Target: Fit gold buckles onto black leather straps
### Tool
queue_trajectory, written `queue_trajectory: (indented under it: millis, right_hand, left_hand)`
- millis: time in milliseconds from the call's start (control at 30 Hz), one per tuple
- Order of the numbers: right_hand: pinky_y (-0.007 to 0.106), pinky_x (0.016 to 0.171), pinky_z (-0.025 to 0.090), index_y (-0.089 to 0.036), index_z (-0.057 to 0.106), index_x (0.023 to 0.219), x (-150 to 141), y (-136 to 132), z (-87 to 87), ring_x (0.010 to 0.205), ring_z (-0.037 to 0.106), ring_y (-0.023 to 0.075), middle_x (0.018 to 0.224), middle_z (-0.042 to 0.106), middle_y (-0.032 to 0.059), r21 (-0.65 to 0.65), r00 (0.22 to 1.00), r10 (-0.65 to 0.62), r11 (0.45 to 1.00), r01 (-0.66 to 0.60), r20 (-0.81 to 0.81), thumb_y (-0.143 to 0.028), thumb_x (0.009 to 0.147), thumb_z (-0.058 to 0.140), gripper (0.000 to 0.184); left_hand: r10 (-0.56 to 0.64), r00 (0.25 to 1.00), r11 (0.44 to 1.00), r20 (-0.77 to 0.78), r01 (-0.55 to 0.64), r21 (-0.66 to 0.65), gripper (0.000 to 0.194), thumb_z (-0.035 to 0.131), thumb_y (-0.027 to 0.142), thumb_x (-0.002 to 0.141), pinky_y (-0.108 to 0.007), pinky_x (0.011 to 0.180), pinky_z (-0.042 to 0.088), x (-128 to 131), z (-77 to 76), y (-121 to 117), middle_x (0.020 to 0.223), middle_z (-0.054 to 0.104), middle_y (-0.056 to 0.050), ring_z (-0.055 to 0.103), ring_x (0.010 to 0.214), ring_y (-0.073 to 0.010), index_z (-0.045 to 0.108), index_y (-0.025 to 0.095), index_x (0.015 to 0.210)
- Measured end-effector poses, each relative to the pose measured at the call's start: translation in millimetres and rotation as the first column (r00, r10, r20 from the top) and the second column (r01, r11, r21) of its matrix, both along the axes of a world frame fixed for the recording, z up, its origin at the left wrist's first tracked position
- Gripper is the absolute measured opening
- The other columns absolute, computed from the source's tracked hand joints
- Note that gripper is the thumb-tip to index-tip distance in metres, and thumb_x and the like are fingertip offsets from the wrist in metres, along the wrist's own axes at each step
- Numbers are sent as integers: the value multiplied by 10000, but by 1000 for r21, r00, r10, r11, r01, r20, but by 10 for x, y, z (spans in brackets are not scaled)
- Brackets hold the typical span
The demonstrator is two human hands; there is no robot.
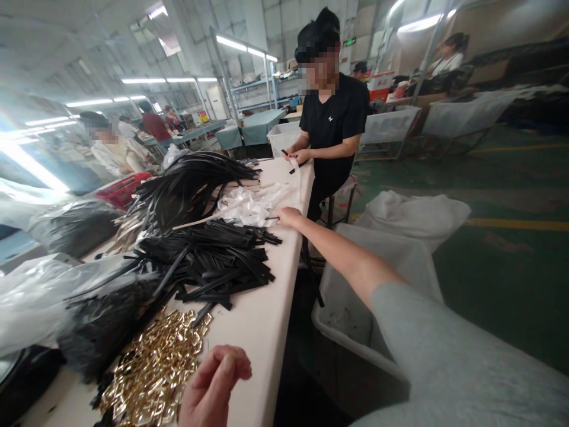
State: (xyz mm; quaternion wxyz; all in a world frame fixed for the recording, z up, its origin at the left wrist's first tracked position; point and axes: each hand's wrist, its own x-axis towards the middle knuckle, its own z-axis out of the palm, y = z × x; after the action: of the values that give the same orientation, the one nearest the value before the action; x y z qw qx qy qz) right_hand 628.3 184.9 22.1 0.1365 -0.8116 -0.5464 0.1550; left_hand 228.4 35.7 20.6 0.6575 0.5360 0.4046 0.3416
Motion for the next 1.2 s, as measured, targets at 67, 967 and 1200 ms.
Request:
queue_trajectory:
  millis: [67,967,1200]
  right_hand:
    - [259,658,522,-103,693,891,-11,-109,67,682,626,138,760,668,39,13,994,27,1000,-26,-103,-328,900,676,226]
    - [230,481,277,-114,612,618,-1333,-637,124,439,355,70,413,407,-74,329,784,308,934,-140,-539,-192,783,592,183]
    - [239,487,300,-154,616,633,-1373,-681,161,473,383,91,453,436,-51,279,818,260,952,-127,-513,-213,817,585,195]
  left_hand:
    - [26,996,1000,-84,-26,-2,387,794,623,652,-351,721,542,123,-114,152,735,668,-53,617,725,-231,721,243,672]
    - [-114,973,935,201,173,-308,430,930,319,467,-219,635,499,905,-311,99,683,618,29,552,570,-71,649,154,748]
    - [-143,987,960,80,158,-232,358,890,379,560,-248,697,491,887,-257,4,775,666,-8,630,738,-138,698,168,776]
